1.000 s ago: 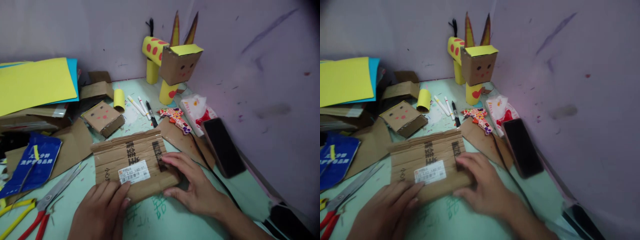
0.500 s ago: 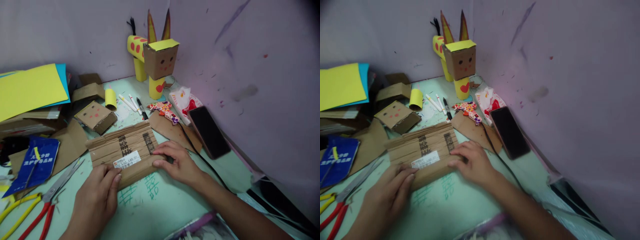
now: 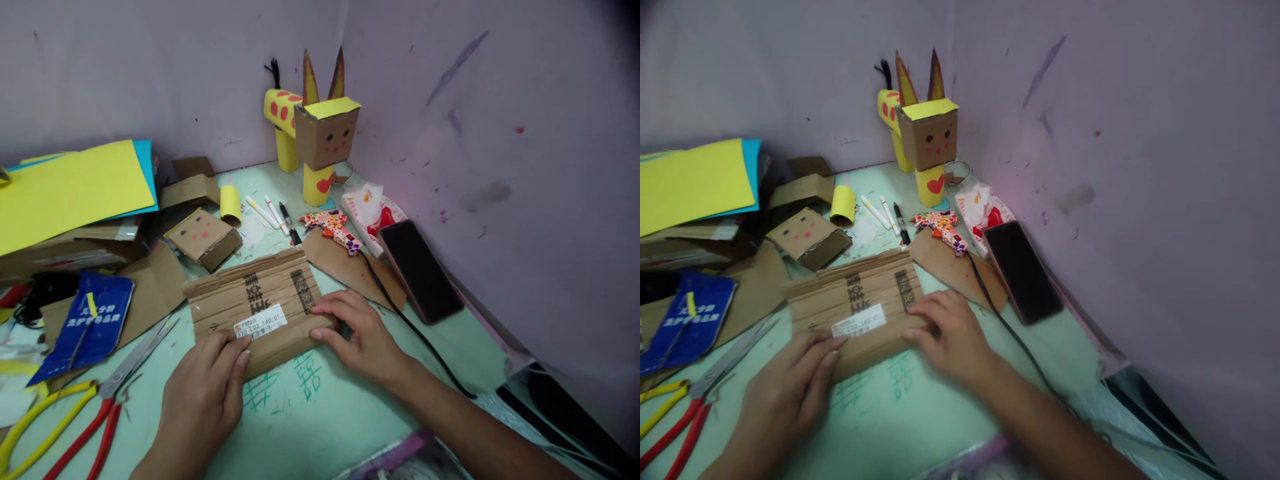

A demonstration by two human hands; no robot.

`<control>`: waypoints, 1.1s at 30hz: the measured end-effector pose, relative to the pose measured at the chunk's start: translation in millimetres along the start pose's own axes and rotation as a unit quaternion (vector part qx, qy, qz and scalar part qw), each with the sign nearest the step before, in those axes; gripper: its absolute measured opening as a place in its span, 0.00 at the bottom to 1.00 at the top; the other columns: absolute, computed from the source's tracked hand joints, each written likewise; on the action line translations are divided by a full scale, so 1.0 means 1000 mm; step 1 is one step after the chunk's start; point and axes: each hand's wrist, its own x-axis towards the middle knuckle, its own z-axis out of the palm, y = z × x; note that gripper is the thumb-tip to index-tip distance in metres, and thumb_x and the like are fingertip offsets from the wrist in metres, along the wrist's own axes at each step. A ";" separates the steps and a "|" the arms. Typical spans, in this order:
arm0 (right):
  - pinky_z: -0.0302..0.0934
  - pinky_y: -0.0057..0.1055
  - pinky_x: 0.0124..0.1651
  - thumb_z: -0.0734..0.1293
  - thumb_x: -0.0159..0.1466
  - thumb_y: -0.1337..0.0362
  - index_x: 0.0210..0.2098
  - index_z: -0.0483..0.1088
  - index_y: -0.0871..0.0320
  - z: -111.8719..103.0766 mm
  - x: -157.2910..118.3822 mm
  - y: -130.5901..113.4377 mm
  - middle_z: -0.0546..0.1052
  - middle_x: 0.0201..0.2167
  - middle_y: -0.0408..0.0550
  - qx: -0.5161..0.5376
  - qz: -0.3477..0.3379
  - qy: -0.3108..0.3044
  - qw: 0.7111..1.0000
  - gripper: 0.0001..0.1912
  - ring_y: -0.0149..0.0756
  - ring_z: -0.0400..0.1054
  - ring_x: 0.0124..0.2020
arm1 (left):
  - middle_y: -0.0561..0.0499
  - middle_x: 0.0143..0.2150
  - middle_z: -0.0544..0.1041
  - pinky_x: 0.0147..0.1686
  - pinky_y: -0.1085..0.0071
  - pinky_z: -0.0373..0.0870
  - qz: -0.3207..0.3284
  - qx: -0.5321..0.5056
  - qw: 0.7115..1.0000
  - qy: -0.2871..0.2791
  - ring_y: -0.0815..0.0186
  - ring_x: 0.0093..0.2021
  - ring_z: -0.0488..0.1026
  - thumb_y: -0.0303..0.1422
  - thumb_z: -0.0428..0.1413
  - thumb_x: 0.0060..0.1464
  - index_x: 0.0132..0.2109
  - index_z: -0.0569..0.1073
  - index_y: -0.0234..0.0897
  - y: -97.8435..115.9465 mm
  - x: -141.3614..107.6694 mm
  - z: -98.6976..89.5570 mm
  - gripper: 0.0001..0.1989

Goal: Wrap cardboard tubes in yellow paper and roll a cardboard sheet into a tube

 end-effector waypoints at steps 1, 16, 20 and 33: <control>0.64 0.41 0.44 0.70 0.58 0.62 0.40 0.73 0.57 0.000 0.000 -0.001 0.77 0.37 0.51 0.006 -0.001 0.002 1.000 0.10 0.42 0.70 0.40 | 0.46 0.40 0.73 0.34 0.66 0.71 -0.004 -0.001 1.000 -0.009 0.61 0.38 0.72 0.28 0.48 0.58 0.45 0.69 0.36 0.000 -0.001 -0.002 0.09; 0.62 0.28 0.25 0.65 0.60 0.52 0.26 0.74 0.59 -0.022 0.001 -0.009 0.74 0.18 0.45 0.194 0.171 -0.031 0.966 0.17 0.34 0.69 0.21 | 0.53 0.31 0.79 0.32 0.63 0.74 -0.427 -0.103 0.898 -0.035 0.59 0.32 0.76 0.53 0.50 0.51 0.35 0.75 0.44 -0.028 -0.022 -0.036 0.19; 0.67 0.32 0.32 0.73 0.51 0.54 0.31 0.75 0.58 -0.034 0.004 -0.012 0.78 0.26 0.46 0.176 0.137 -0.171 0.960 0.14 0.38 0.73 0.28 | 0.52 0.31 0.78 0.26 0.67 0.72 -0.335 -0.074 0.934 -0.101 0.61 0.29 0.75 0.54 0.52 0.47 0.45 0.72 0.43 -0.029 -0.021 -0.030 0.25; 0.57 0.53 0.59 0.81 0.35 0.57 0.61 0.59 0.51 -0.028 -0.018 -0.026 0.62 0.61 0.57 -0.026 0.012 -0.305 0.952 0.56 0.56 0.57 0.59 | 0.38 0.57 0.66 0.33 0.56 0.75 -0.250 0.041 0.932 -0.258 0.50 0.43 0.75 0.45 0.52 0.48 0.63 0.59 0.36 -0.007 -0.020 -0.022 0.35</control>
